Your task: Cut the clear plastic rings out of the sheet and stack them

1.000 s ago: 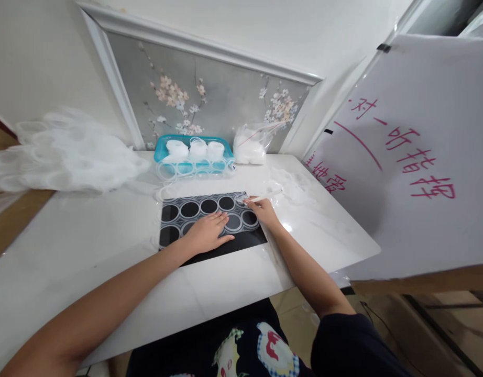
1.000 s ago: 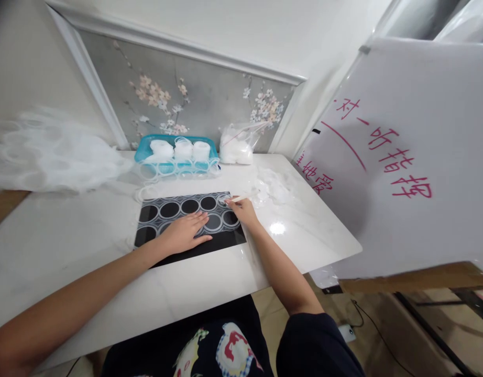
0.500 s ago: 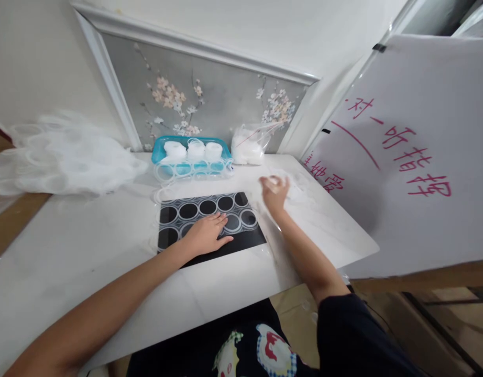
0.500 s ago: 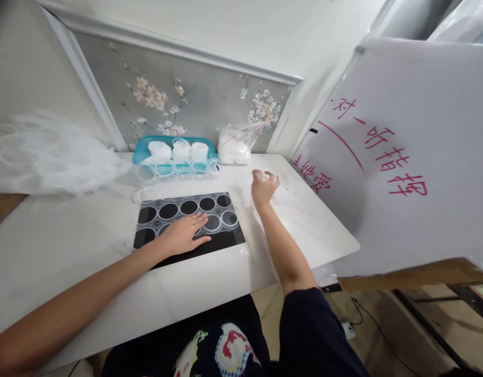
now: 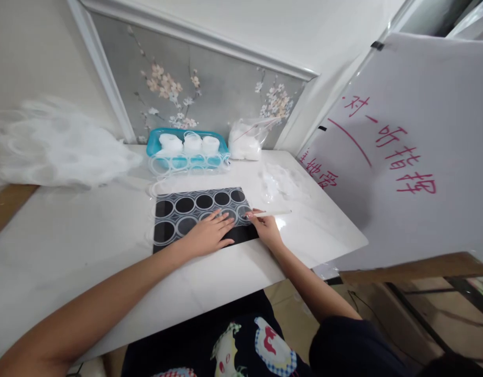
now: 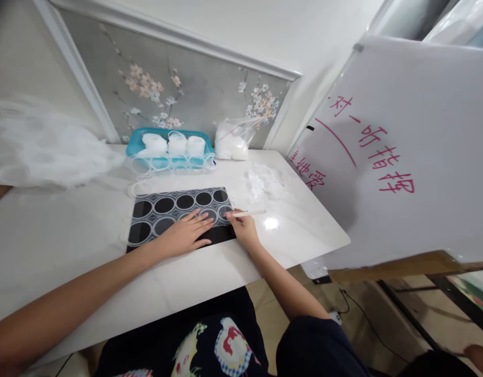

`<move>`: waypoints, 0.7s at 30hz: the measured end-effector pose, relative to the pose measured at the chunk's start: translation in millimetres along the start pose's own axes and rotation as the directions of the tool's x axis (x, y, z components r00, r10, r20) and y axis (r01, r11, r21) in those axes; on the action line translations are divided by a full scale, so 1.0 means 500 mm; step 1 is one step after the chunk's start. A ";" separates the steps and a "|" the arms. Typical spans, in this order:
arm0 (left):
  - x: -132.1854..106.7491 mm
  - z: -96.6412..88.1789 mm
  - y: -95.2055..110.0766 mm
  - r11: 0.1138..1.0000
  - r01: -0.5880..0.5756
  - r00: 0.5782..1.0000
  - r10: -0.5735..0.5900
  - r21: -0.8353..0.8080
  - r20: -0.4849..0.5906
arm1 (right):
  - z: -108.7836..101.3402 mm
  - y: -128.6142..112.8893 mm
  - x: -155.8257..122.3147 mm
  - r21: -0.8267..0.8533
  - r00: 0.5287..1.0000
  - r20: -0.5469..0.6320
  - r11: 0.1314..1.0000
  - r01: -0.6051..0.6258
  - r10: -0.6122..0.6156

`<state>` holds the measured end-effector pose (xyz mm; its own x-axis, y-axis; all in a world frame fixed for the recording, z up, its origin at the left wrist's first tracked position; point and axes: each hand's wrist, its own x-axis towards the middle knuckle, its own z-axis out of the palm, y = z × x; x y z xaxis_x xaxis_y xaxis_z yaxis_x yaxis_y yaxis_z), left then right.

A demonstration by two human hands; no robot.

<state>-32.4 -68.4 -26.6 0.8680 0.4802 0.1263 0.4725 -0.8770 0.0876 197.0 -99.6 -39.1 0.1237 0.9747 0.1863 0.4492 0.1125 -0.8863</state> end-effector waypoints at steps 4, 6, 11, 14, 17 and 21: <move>-0.001 0.008 -0.009 0.999 0.024 1.000 -0.025 -0.049 -0.019 | 0.001 0.008 0.002 -0.020 1.000 -0.005 1.000 -0.013 0.013; -0.002 0.011 -0.012 0.997 0.020 0.999 -0.023 -0.076 -0.029 | -0.001 0.009 0.006 -0.026 1.000 0.003 1.000 -0.005 0.005; -0.001 0.011 -0.013 0.997 0.010 1.000 -0.011 -0.083 -0.012 | -0.005 0.010 0.008 -0.007 1.000 -0.002 1.000 -0.024 0.024; 0.000 0.010 -0.013 0.995 0.014 1.000 -0.016 -0.103 -0.019 | -0.001 0.012 0.002 -0.032 1.000 0.004 0.999 -0.017 0.017; -0.001 0.010 -0.012 0.993 0.019 1.000 -0.021 -0.120 -0.015 | 0.007 0.016 -0.013 -0.147 0.997 0.004 0.986 0.073 -0.073; -0.003 0.005 -0.011 0.986 0.032 0.999 -0.033 -0.162 -0.005 | -0.014 0.011 0.011 -0.399 0.942 0.112 0.854 0.335 -0.317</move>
<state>-36.2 -64.4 -29.8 0.8511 0.5092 0.1282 0.4690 -0.8470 0.2505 206.2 -95.1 -40.0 -0.1247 0.9039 0.4092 0.7780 0.3450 -0.5251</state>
